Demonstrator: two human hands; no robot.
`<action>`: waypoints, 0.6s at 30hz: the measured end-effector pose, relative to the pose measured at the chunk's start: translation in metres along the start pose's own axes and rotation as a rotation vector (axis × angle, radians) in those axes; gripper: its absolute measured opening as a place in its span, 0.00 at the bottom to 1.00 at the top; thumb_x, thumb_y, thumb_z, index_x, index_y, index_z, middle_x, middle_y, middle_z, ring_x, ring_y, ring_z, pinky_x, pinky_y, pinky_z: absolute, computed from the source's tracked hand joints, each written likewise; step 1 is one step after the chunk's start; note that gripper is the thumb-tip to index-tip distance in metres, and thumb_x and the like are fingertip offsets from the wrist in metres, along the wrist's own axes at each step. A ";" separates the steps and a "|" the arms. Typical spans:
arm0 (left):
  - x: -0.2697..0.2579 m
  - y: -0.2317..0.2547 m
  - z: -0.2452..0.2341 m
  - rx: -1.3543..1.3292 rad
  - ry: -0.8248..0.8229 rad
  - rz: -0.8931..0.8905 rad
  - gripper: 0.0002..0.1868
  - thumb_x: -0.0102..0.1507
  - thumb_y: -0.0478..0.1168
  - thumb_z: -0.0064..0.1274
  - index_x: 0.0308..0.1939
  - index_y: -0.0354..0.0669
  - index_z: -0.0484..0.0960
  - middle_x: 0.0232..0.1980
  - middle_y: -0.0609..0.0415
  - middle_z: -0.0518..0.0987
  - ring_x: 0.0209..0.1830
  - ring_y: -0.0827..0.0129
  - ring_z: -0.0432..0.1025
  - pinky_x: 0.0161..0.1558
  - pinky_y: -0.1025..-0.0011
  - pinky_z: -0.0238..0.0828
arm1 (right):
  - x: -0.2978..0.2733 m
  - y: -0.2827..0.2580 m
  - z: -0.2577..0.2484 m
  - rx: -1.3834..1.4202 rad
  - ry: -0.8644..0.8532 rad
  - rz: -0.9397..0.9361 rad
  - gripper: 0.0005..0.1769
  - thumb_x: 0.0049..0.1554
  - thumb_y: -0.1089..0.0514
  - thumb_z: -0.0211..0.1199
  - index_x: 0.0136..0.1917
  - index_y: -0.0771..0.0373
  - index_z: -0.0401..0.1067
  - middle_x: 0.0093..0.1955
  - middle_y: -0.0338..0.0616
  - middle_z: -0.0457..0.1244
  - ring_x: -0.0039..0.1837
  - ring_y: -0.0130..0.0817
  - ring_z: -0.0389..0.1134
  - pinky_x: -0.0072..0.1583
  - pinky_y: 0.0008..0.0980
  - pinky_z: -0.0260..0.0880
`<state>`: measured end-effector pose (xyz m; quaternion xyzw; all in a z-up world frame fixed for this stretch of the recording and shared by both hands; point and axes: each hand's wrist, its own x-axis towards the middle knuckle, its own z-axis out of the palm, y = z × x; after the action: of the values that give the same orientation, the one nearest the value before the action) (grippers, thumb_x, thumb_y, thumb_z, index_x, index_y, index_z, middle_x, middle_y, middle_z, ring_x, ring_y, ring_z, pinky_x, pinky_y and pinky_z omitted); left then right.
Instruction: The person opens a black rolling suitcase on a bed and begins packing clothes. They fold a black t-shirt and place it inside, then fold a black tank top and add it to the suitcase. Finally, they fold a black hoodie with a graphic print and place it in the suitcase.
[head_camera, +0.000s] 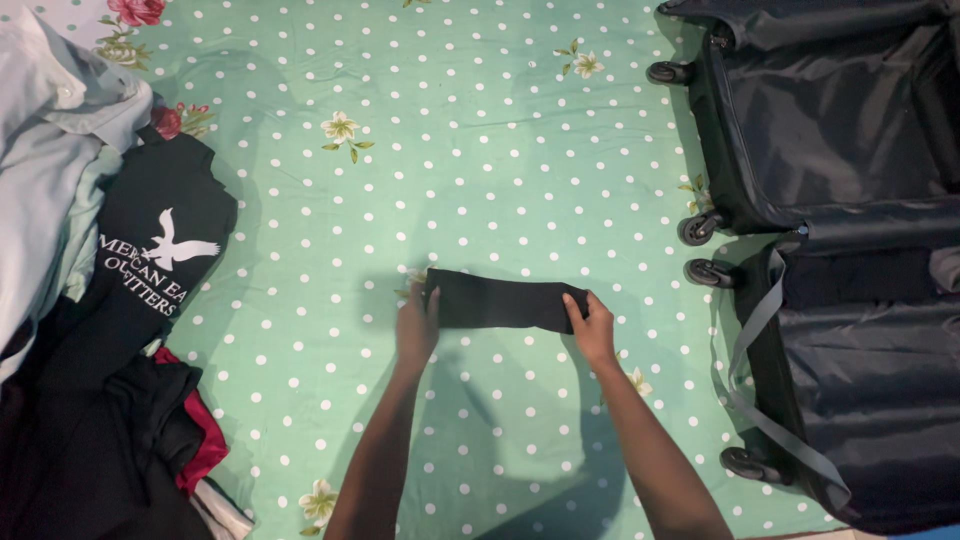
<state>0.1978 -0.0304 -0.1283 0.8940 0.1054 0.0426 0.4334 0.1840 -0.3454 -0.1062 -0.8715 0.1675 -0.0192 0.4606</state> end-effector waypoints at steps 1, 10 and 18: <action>0.000 0.003 0.000 0.021 0.007 -0.015 0.17 0.70 0.46 0.48 0.59 0.42 0.72 0.37 0.36 0.82 0.38 0.38 0.77 0.37 0.46 0.70 | 0.002 0.000 0.003 -0.076 0.014 0.042 0.20 0.63 0.46 0.66 0.52 0.67 0.73 0.38 0.51 0.67 0.39 0.37 0.63 0.46 0.35 0.67; -0.002 -0.016 0.018 0.011 0.025 -0.104 0.23 0.67 0.51 0.54 0.57 0.37 0.73 0.45 0.38 0.84 0.47 0.42 0.77 0.47 0.49 0.71 | -0.006 0.034 0.037 -0.209 0.387 -0.305 0.25 0.59 0.47 0.67 0.59 0.70 0.70 0.51 0.60 0.66 0.52 0.58 0.68 0.52 0.46 0.68; -0.040 -0.068 0.006 -0.330 -0.080 -0.237 0.24 0.66 0.51 0.56 0.55 0.34 0.80 0.50 0.42 0.83 0.49 0.57 0.78 0.51 0.62 0.73 | -0.031 0.053 0.014 0.112 -0.052 0.177 0.20 0.59 0.45 0.69 0.44 0.66 0.73 0.37 0.43 0.63 0.41 0.33 0.62 0.45 0.33 0.64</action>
<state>0.1493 -0.0036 -0.1847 0.7934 0.1839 -0.0277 0.5796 0.1424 -0.3521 -0.1535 -0.8263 0.2307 0.0348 0.5127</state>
